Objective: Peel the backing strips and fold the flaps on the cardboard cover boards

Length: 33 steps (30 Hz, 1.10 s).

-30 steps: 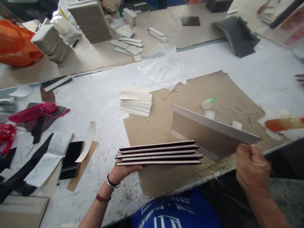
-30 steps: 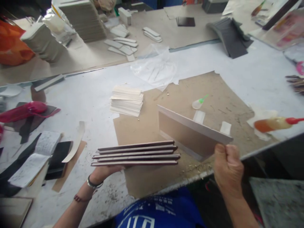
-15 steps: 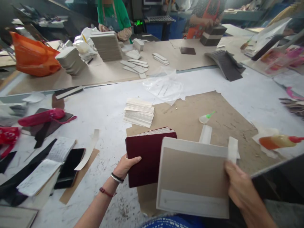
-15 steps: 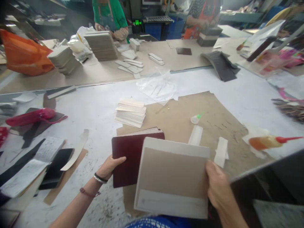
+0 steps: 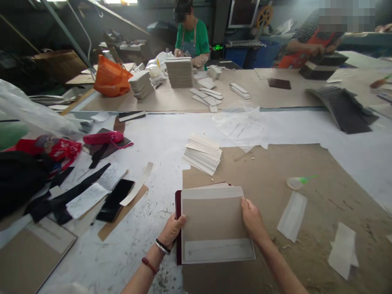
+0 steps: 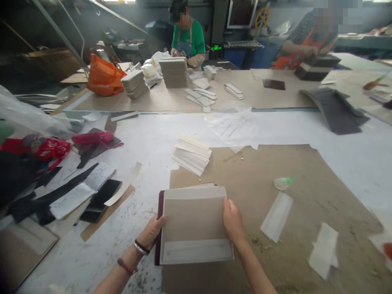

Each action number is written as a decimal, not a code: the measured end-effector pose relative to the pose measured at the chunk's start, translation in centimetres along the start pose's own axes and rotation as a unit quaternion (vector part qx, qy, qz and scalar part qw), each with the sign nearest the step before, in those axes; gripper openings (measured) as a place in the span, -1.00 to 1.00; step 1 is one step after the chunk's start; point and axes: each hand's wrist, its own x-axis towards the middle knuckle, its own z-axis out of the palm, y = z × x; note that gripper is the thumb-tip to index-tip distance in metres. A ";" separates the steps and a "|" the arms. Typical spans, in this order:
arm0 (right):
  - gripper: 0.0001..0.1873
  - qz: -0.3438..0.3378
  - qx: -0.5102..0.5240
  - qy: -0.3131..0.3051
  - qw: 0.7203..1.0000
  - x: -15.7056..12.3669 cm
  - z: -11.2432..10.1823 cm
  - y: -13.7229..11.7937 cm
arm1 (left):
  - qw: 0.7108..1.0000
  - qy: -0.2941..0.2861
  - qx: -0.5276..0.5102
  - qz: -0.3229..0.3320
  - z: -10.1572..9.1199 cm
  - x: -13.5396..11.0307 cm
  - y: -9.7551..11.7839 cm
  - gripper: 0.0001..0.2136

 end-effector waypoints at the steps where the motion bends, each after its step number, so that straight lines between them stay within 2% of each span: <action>1: -0.55 -0.012 -0.036 0.006 0.999 0.0 0.2 -0.1 | 1.000 0.001 -0.003 -0.001 0.1 -0.1 0.0 -0.38; 7: -0.62 -0.047 -0.211 0.006 0.976 -0.4 -0.1 -1.2 | 0.999 0.030 -0.016 -0.020 0.6 -0.8 0.0 -0.43; 10: -0.64 -0.096 -0.262 0.020 0.960 -0.1 -0.8 -0.6 | 0.999 0.030 -0.026 -0.018 0.6 -1.2 -0.1 -0.44; 12: -0.51 -0.078 -0.171 0.016 0.982 0.1 -1.0 0.3 | 0.999 0.027 -0.034 -0.010 0.5 -1.6 -0.2 -0.43; 14: -0.29 0.010 -0.025 -0.041 0.999 -0.1 -0.9 1.0 | 0.999 0.028 -0.044 0.000 0.5 -2.1 -0.3 -0.41; 17: -0.19 0.138 0.114 -0.147 0.973 -1.3 -0.2 1.2 | 0.998 0.023 -0.059 0.015 0.3 -3.3 -0.3 -0.41; 20: -0.22 0.180 0.149 -0.235 0.943 -2.7 0.6 0.2 | 0.997 0.024 -0.053 0.041 -0.3 -5.1 0.2 -0.43; 21: -0.24 0.171 0.147 -0.258 0.940 -3.0 0.9 -0.2 | 0.997 0.024 -0.049 0.057 -0.7 -5.8 0.5 -0.43; 23: -0.30 0.111 0.126 -0.275 0.947 -3.3 1.5 -1.3 | 0.995 0.018 -0.035 0.095 -1.5 -7.4 1.5 -0.41; 26: -0.36 0.003 0.073 -0.281 0.957 -3.4 2.3 -3.6 | 0.989 0.020 0.004 0.148 -3.0 -10.0 3.5 -0.35; 29: -0.43 -0.069 0.002 -0.273 0.959 -3.9 3.0 -5.8 | 0.979 0.041 0.077 0.185 -4.7 -12.5 5.1 -0.37; 31: -0.47 -0.115 -0.032 -0.246 0.962 -4.6 3.7 -6.6 | 0.968 0.063 0.131 0.202 -5.9 -13.7 5.4 -0.45; 33: -0.49 -0.145 -0.050 -0.235 0.960 -5.2 4.7 -6.7 | 0.960 0.098 0.157 0.211 -7.2 -14.5 4.8 -0.51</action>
